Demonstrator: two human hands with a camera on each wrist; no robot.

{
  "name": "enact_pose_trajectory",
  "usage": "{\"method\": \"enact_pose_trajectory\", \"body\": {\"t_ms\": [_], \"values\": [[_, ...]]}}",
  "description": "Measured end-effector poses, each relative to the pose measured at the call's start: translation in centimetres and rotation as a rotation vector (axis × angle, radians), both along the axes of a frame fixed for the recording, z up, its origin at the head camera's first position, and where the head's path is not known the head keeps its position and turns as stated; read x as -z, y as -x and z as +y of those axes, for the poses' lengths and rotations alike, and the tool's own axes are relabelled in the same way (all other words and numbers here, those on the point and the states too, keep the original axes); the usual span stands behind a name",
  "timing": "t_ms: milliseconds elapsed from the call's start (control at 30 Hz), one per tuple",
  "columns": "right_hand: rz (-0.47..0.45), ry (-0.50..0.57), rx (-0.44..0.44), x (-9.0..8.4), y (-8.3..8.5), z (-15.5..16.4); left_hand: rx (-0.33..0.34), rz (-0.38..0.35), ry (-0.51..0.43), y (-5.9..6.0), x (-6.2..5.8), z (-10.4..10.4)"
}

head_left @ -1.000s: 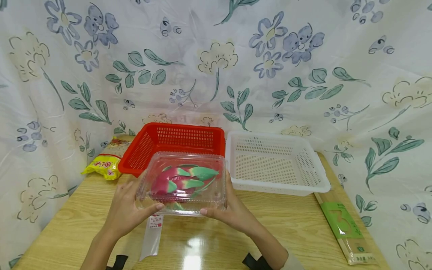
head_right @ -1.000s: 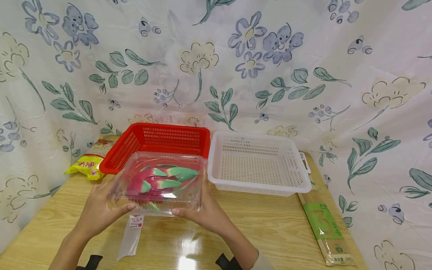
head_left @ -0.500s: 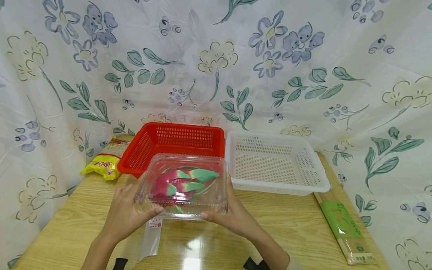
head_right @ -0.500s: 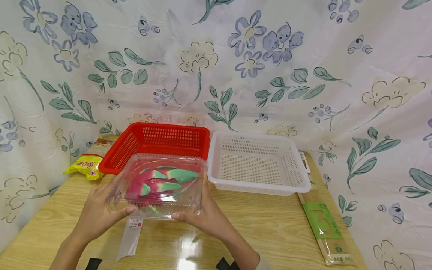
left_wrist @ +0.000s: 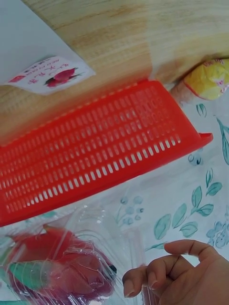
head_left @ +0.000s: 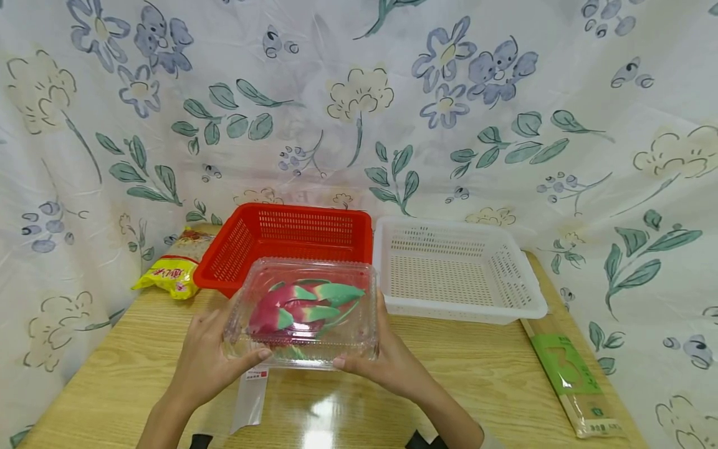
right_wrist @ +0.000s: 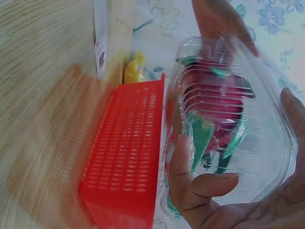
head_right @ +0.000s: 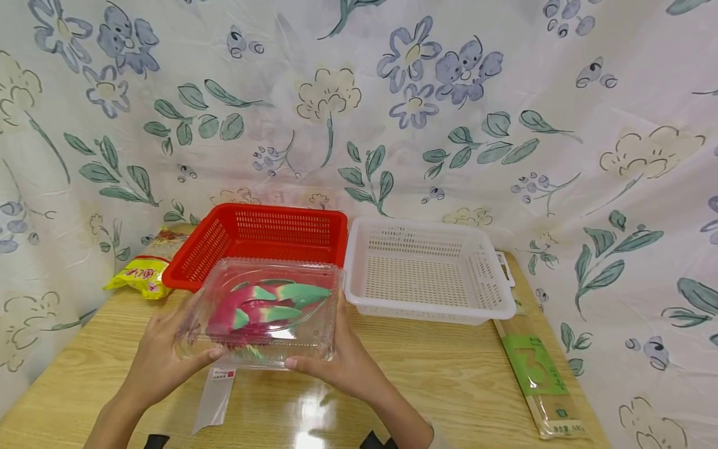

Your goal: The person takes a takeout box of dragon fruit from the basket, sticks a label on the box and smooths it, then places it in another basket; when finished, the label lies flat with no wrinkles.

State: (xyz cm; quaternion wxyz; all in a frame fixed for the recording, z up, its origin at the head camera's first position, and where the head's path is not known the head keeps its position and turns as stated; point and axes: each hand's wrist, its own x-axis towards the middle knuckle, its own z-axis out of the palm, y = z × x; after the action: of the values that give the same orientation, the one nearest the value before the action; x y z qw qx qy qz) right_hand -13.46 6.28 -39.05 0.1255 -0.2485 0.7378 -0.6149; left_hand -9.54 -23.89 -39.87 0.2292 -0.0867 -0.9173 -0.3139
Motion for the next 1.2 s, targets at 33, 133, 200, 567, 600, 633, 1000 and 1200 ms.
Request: {"method": "enact_pose_trajectory", "body": {"t_ms": [33, 133, 200, 567, 600, 633, 1000, 1200], "values": [[0.000, -0.003, 0.001, 0.0, 0.0, 0.0, -0.001, 0.004, -0.001, 0.0, 0.0, 0.0], [-0.007, 0.000, -0.002, 0.0, -0.2, 0.1, -0.002, 0.019, 0.002, -0.1, 0.0, 0.2], [-0.015, -0.001, -0.002, 0.0, -0.4, 0.2, -0.001, 0.032, 0.004, -0.2, 0.0, 0.2], [0.006, 0.029, -0.034, 0.0, -0.8, 0.5, 0.011, 0.068, 0.006, -0.6, 0.0, 0.6], [0.004, 0.029, -0.033, 0.0, -0.9, 0.6, 0.010, 0.069, 0.006, -0.6, 0.0, 0.6], [0.000, 0.032, -0.033, 0.0, -0.9, 0.6, 0.008, 0.065, 0.006, -0.7, 0.0, 0.7], [-0.035, 0.058, -0.034, 0.0, -1.5, 0.9, 0.005, 0.082, 0.010, -1.1, 0.2, 1.0], [-0.016, 0.055, -0.031, -0.1, -1.6, 1.0, 0.003, 0.074, 0.015, -1.2, 0.1, 1.2]]}}
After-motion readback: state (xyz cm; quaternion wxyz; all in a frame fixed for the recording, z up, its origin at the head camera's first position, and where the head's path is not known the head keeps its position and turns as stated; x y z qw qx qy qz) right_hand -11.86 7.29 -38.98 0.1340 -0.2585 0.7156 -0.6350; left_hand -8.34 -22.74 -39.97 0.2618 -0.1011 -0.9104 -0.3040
